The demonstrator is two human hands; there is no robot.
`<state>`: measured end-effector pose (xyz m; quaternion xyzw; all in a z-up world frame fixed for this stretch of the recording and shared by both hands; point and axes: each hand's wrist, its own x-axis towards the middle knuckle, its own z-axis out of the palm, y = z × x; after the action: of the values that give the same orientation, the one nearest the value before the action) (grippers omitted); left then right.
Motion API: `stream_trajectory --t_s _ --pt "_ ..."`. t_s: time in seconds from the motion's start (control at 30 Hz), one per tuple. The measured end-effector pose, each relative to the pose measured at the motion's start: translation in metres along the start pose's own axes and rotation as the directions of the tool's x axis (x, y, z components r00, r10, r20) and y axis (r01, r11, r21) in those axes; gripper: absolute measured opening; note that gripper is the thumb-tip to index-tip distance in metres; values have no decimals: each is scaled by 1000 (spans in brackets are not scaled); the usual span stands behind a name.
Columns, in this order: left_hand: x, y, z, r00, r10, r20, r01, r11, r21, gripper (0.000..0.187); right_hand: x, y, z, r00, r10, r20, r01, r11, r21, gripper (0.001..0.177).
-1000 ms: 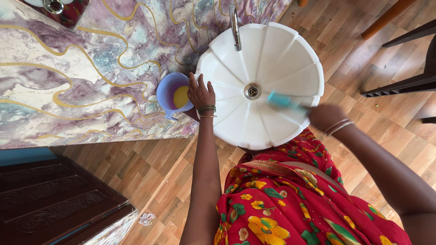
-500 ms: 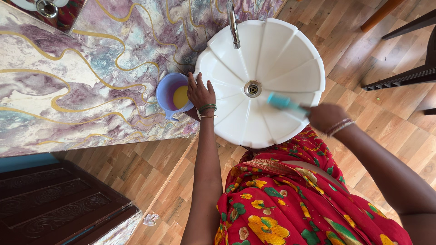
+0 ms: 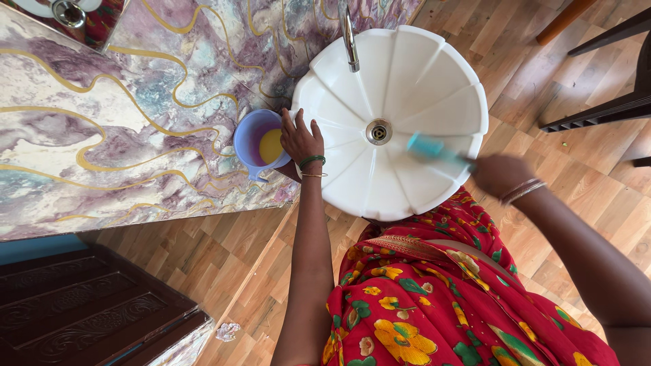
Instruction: The person scrubs a white, flower-shaped sink with a blue brush, focusing on the basin and drain area. They repeatedly dip the brush into a purple cup containing a yellow liquid to apply cleaning solution. The person also scrubs the faucet and the sink's rim.
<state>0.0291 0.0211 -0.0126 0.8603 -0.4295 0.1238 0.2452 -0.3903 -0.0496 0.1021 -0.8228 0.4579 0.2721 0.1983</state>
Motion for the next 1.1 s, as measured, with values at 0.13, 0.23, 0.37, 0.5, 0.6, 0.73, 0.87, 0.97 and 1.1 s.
stream_trajectory --t_s 0.13,0.23,0.37,0.5,0.6,0.73,0.87,0.97,1.1 --pt "0 0 -2 1000 1 -2 -1 1000 -7 45 -1 -9 30 851 -526 -2 495 800 340 47" --pt "0 1 -2 1000 2 -8 -3 1000 -1 43 2 -11 22 959 -271 84 258 957 132 50" --pt "3 4 -3 1000 4 -6 -4 1000 -10 41 13 2 -8 984 75 -160 -71 997 28 52" --pt "-4 4 -10 1000 -6 10 6 1000 6 39 30 12 3 971 154 -182 -153 988 21 53" --pt "3 9 -10 1000 -10 10 9 1000 5 38 36 -3 42 977 -199 -78 210 964 166 55" --pt "0 6 -7 1000 -3 6 3 1000 15 35 30 -26 48 836 -546 54 446 734 512 52" --pt "1 7 -7 1000 -6 9 6 1000 15 34 38 -26 18 970 -240 49 225 953 201 52" --pt "3 11 -11 1000 -8 13 8 1000 13 33 44 -5 0 985 -12 -171 22 998 58 54" --pt "2 10 -11 1000 6 -4 -6 1000 18 31 58 29 0 925 16 -378 56 983 177 65"
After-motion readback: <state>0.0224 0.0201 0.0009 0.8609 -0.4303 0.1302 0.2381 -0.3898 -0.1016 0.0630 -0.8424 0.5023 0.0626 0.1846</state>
